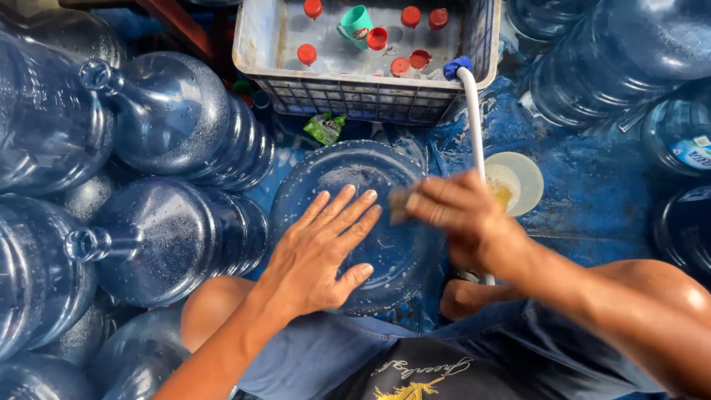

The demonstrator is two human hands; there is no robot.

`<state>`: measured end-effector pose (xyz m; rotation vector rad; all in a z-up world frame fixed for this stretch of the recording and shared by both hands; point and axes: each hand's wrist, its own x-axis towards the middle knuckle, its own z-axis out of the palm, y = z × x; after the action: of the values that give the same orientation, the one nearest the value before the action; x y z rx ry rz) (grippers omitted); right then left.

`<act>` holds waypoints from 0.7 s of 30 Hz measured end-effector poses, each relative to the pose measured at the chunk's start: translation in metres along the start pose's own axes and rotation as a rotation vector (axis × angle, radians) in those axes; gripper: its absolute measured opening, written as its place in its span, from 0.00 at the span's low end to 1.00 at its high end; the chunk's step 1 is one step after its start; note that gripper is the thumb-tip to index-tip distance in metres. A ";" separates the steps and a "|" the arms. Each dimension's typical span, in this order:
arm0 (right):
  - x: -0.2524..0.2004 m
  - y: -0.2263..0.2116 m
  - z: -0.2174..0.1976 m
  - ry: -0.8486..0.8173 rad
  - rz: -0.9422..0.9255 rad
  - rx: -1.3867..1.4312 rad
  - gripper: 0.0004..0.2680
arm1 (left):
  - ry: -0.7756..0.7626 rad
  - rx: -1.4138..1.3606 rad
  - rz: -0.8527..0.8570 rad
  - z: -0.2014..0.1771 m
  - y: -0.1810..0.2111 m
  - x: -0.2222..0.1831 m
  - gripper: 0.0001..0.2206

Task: Cleaning the exterior of large plastic water jugs using a sponge and soapy water.

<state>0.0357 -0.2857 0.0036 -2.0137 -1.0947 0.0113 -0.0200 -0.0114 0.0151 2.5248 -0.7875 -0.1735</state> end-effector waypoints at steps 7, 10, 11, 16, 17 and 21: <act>-0.012 0.006 0.013 -0.010 0.061 -0.107 0.28 | 0.029 -0.041 -0.024 0.000 0.011 -0.006 0.34; 0.023 0.013 0.004 0.137 0.123 -0.171 0.17 | 0.043 -0.017 0.013 0.010 0.019 -0.003 0.34; 0.038 0.017 0.004 0.114 0.109 -0.171 0.17 | 0.051 -0.015 0.030 0.011 0.024 0.000 0.34; 0.092 0.009 0.045 0.081 0.106 -0.101 0.19 | 0.080 -0.018 0.047 0.015 0.034 0.013 0.31; 0.099 0.003 0.052 0.051 0.039 -0.064 0.16 | 0.082 -0.003 0.027 0.016 0.030 0.012 0.29; 0.098 0.002 0.040 -0.017 0.027 -0.108 0.14 | 0.089 0.063 -0.030 0.008 0.010 -0.002 0.34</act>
<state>0.0829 -0.1913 0.0103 -2.1282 -1.0997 -0.0177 -0.0288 -0.0207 0.0130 2.5845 -0.7307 -0.0461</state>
